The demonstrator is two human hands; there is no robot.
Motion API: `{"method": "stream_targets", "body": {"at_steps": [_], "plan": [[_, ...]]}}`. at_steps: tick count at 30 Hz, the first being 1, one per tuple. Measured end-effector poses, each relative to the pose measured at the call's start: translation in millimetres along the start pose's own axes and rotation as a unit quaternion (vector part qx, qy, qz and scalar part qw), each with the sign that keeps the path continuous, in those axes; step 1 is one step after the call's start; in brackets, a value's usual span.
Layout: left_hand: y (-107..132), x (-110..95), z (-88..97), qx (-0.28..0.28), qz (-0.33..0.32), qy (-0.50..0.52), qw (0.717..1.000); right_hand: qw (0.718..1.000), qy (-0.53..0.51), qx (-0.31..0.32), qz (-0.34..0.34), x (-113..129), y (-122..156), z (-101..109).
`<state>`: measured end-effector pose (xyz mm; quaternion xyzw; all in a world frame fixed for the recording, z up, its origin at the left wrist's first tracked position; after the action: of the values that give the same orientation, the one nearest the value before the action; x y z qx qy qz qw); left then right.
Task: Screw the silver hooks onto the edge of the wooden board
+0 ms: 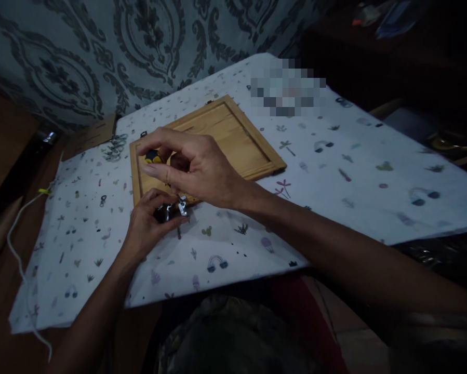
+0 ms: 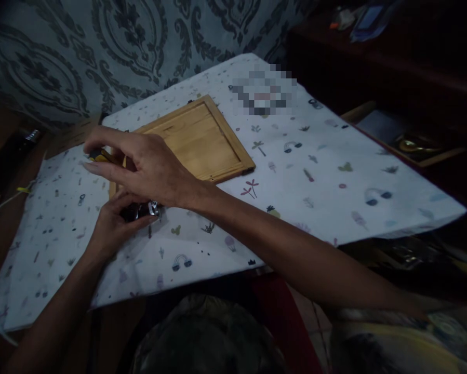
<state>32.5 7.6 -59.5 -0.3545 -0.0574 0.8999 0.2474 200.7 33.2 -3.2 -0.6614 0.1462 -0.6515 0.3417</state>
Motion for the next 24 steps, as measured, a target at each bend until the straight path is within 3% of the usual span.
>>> {"method": "stream_targets", "body": {"at_steps": [4, 12, 18, 24], "plan": [[0.2, 0.5, -0.9, -0.005, -0.006, -0.007, 1.000, 1.000, 0.004, 0.018, -0.001, -0.2, 0.8, -0.7], [1.1, 3.0, -0.3, -0.003, 0.000, 0.000, 1.000, 1.000, 0.003, -0.017, -0.019, -4.5, -1.0, 2.3], [0.6, 1.9, -0.3, -0.004, -0.012, 0.003, 1.000, 1.000, -0.002, 0.013, -0.013, -2.9, -2.0, 0.4], [0.6, 3.6, -1.1, 0.003, -0.001, 0.004, 1.000, 1.000, -0.004, -0.027, -0.004, -5.5, -1.5, 2.5]]}}
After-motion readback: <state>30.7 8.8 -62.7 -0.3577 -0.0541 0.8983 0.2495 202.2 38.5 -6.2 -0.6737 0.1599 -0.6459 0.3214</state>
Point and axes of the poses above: each hand's wrist, its own y-axis away from the middle knuckle, its own z-axis out of the back of the hand, x = y × z, the point moved 4 cm from there along -y, towards the middle knuckle, and after that the axes turned 4 degrees about -z, right-handed, at the moved point
